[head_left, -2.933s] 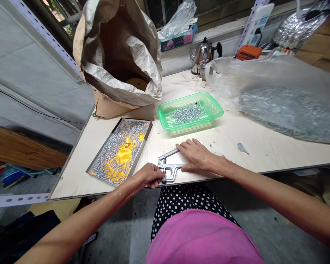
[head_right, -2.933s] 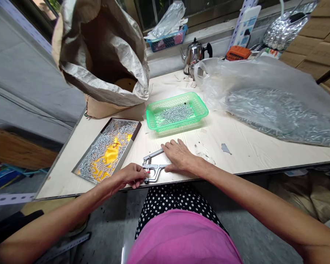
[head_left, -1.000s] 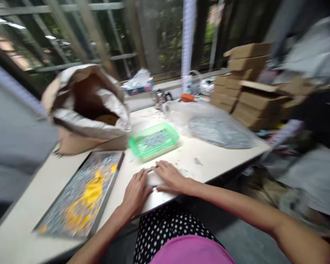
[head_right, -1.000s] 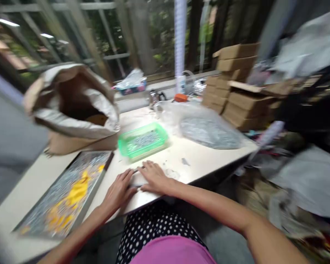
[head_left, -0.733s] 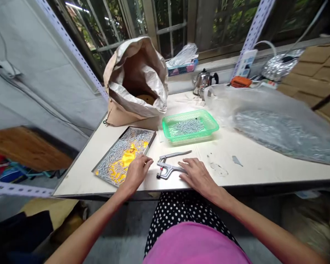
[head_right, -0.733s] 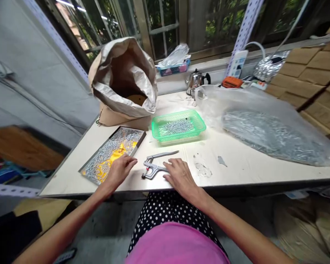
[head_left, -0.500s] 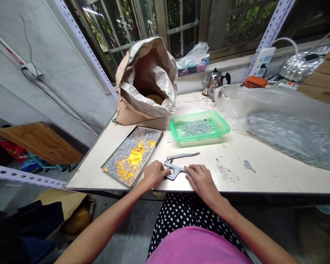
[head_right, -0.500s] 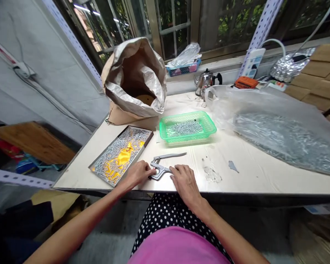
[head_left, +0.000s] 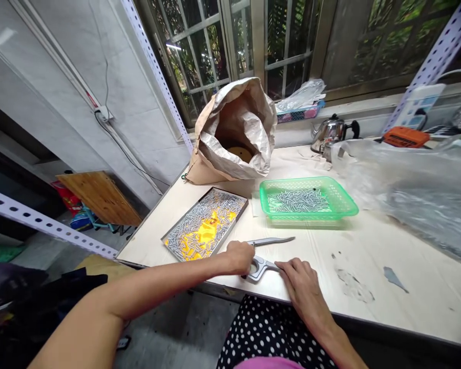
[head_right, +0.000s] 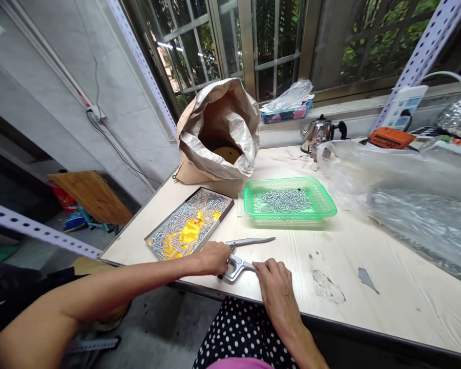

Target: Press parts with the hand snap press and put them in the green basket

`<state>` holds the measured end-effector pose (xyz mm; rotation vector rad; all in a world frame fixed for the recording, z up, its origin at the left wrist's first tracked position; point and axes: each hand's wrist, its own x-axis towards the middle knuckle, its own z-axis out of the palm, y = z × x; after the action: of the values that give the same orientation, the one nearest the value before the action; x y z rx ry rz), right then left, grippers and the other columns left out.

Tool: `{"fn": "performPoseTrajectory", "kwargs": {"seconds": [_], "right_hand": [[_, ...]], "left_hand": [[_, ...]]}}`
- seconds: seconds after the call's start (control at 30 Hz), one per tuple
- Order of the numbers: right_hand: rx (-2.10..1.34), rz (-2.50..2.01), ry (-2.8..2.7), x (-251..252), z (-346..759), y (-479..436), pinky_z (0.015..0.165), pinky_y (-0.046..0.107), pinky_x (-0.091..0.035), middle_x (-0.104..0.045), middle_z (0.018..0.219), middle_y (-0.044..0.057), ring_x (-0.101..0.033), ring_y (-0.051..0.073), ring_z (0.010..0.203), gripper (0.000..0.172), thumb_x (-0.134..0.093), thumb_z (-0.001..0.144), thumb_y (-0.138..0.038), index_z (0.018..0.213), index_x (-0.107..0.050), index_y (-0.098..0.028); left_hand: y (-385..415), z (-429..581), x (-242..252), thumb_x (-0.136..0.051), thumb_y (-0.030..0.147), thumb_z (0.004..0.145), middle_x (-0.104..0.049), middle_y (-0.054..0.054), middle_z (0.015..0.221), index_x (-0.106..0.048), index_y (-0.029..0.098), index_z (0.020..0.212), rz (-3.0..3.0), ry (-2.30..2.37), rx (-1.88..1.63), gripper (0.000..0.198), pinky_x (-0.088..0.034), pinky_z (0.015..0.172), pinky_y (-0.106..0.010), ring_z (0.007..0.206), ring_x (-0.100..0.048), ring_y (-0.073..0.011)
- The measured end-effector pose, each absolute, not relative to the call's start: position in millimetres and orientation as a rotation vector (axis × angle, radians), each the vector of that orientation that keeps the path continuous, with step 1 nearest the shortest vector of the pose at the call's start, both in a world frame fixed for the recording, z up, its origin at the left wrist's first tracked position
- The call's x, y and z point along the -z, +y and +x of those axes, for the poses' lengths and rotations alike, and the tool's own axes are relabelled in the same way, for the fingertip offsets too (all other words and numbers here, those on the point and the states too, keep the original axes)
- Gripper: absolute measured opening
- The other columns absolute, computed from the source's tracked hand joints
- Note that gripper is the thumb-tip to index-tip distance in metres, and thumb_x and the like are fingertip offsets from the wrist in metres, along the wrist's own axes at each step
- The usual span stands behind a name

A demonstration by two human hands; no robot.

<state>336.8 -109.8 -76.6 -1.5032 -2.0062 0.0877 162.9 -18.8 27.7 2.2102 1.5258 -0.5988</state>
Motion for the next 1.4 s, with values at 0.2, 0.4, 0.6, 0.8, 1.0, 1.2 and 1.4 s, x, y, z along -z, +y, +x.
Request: {"fn": "performPoseTrajectory", "kwargs": {"seconds": [0.2, 0.4, 0.6, 0.8, 1.0, 1.2, 1.4], "right_hand": [[-0.04, -1.565, -1.979, 78.5, 332.8, -110.2, 0.069, 0.036, -0.039, -0.055, 0.087, 0.006, -0.05, 0.022, 0.08, 0.024, -0.04, 0.099, -0.023, 0.11, -0.061, -0.024], [-0.046, -1.557, -1.962, 73.6, 330.7, -109.4, 0.069, 0.036, -0.039, -0.054, 0.086, 0.005, -0.05, 0.021, 0.078, 0.023, -0.038, 0.099, -0.022, 0.108, -0.06, -0.023], [-0.034, -1.557, -1.954, 71.2, 330.2, -109.5, 0.067, 0.035, -0.039, -0.053, 0.084, 0.005, -0.05, 0.021, 0.077, 0.023, -0.038, 0.099, -0.021, 0.107, -0.06, -0.022], [-0.034, -1.565, -1.949, 72.9, 331.0, -110.7, 0.068, 0.035, -0.038, -0.053, 0.085, 0.006, -0.05, 0.021, 0.078, 0.025, -0.038, 0.099, -0.023, 0.109, -0.061, -0.022], [-0.053, -1.55, -1.964, 73.9, 332.5, -111.3, 0.069, 0.036, -0.038, -0.054, 0.085, 0.006, -0.051, 0.021, 0.079, 0.026, -0.037, 0.1, -0.025, 0.111, -0.061, -0.022], [-0.075, -1.558, -1.969, 74.3, 332.0, -112.1, 0.071, 0.037, -0.039, -0.055, 0.087, 0.007, -0.051, 0.022, 0.081, 0.025, -0.039, 0.099, -0.025, 0.112, -0.06, -0.021], [-0.076, -1.573, -1.984, 73.5, 331.5, -111.9, 0.072, 0.036, -0.038, -0.055, 0.087, 0.006, -0.05, 0.022, 0.082, 0.025, -0.041, 0.098, -0.023, 0.113, -0.061, -0.02]], "left_hand": [[-22.8, 145.7, -17.0, -0.061, 0.023, 0.078, -0.071, -0.007, 0.067, -0.072, 0.014, 0.073, 2.024, 1.644, 0.427, 0.015, -0.051, 0.057, -0.024, 0.06, -0.068, -0.0178], [-4.9, 129.0, -25.3, -0.057, 0.02, 0.082, -0.056, 0.001, 0.048, -0.066, 0.012, 0.071, 1.596, 1.76, -0.161, 0.016, -0.046, 0.045, -0.021, 0.042, -0.056, -0.0116], [43.1, 165.5, -94.5, -0.061, 0.031, 0.085, -0.06, 0.001, 0.058, -0.07, 0.011, 0.086, 1.662, 1.373, -0.849, 0.022, -0.043, 0.04, -0.018, 0.043, -0.052, -0.0075], [85.2, 145.3, -129.3, -0.062, 0.031, 0.086, -0.07, -0.005, 0.089, -0.074, 0.017, 0.094, 2.361, 1.49, -1.053, 0.02, -0.048, 0.064, -0.022, 0.073, -0.062, -0.0128], [83.9, 61.3, -54.5, -0.055, 0.022, 0.086, -0.072, -0.009, 0.087, -0.074, 0.017, 0.082, 2.316, 2.115, 0.022, 0.021, -0.04, 0.067, -0.024, 0.085, -0.065, -0.0197], [81.3, 37.0, -15.5, -0.058, 0.027, 0.084, -0.072, -0.009, 0.096, -0.073, 0.016, 0.081, 2.243, 2.129, 0.148, 0.019, -0.037, 0.065, -0.024, 0.085, -0.064, -0.0195], [86.4, 37.7, -10.0, -0.058, 0.026, 0.086, -0.071, -0.013, 0.089, -0.071, 0.012, 0.08, 2.175, 2.188, 0.189, 0.02, -0.037, 0.064, -0.025, 0.083, -0.065, -0.0213]]}}
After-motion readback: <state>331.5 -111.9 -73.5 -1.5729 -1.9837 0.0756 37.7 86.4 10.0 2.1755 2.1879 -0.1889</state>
